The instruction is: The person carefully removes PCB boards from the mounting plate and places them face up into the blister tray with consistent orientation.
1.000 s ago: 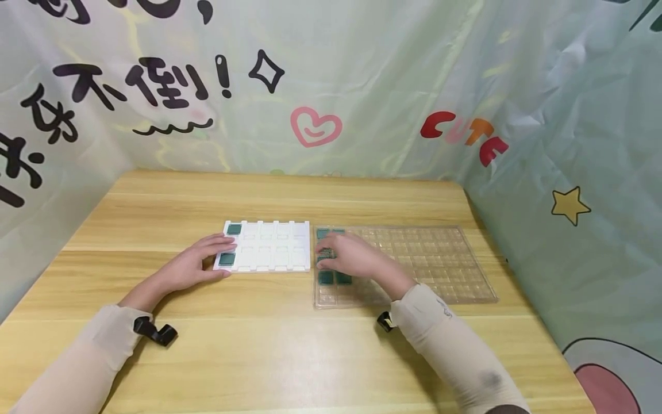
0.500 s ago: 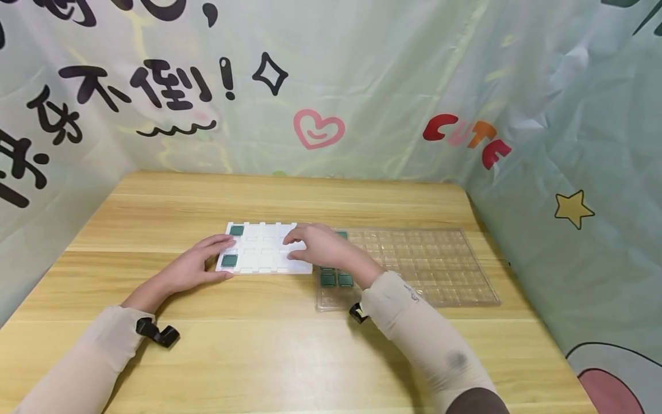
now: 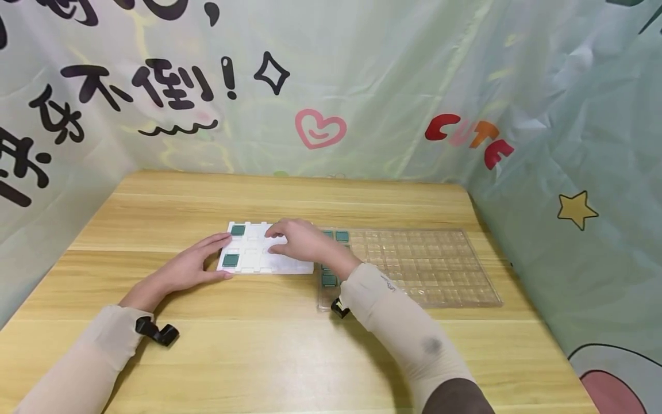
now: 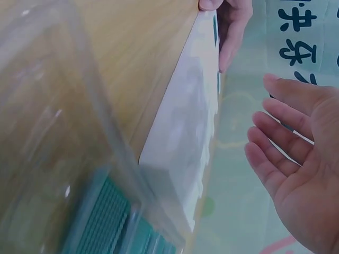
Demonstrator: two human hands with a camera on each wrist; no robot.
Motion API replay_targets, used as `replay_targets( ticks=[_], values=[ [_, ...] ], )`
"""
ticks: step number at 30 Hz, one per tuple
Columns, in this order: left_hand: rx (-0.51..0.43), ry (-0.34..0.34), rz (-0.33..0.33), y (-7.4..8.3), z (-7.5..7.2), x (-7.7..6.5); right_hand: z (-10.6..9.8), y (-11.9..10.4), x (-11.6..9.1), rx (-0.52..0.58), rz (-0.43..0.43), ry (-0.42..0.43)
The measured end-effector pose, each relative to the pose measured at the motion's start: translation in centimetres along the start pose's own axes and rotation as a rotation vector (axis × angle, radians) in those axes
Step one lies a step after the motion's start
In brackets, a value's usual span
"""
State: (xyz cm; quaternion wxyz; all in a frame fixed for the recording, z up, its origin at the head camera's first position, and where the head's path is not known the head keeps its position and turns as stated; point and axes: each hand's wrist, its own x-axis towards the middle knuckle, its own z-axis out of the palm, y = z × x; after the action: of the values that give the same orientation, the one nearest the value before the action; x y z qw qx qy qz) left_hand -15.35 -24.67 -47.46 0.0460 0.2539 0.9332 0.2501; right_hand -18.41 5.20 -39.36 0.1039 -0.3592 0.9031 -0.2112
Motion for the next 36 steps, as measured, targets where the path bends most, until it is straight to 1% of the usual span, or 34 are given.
replay_targets(
  ticks=[2, 5, 9, 14, 16, 20, 23, 27, 31, 36],
  values=[
    [-0.008, -0.005, 0.012, -0.1, -0.1, 0.0, 0.2, -0.1, 0.6, 0.005, -0.004, 0.016],
    [0.002, -0.034, 0.015, -0.3, -0.3, -0.1, 0.4, -0.3, 1.4, -0.016, -0.005, 0.027],
    [0.059, -0.084, 0.010, -0.6, -0.7, -0.4, 0.7, -0.7, 2.3, -0.033, 0.006, 0.023],
    [0.135, -0.112, 0.054, -0.5, -0.9, -0.2, 1.3, -0.8, 3.3, -0.029, 0.011, 0.031],
    [0.159, -0.122, 0.052, -0.4, -0.9, -0.2, 1.5, -0.8, 3.7, -0.036, 0.005, 0.032],
    [0.159, -0.133, 0.032, -0.3, -1.2, -0.2, 1.9, -1.0, 4.7, -0.035, -0.009, 0.037],
    [0.176, -0.154, 0.025, -0.1, -1.7, 0.0, 2.1, -1.2, 5.3, -0.028, -0.015, 0.042],
    [0.226, -0.185, 0.038, 0.5, -2.7, 0.3, 2.3, -1.3, 6.0, -0.037, -0.017, 0.049],
    [0.248, -0.184, 0.064, 0.9, -3.1, 0.4, 2.4, -1.3, 6.7, -0.040, -0.001, 0.040],
    [0.247, -0.178, 0.111, 0.2, -2.8, 0.4, 2.6, -1.3, 7.7, -0.052, 0.006, 0.037]
  ],
)
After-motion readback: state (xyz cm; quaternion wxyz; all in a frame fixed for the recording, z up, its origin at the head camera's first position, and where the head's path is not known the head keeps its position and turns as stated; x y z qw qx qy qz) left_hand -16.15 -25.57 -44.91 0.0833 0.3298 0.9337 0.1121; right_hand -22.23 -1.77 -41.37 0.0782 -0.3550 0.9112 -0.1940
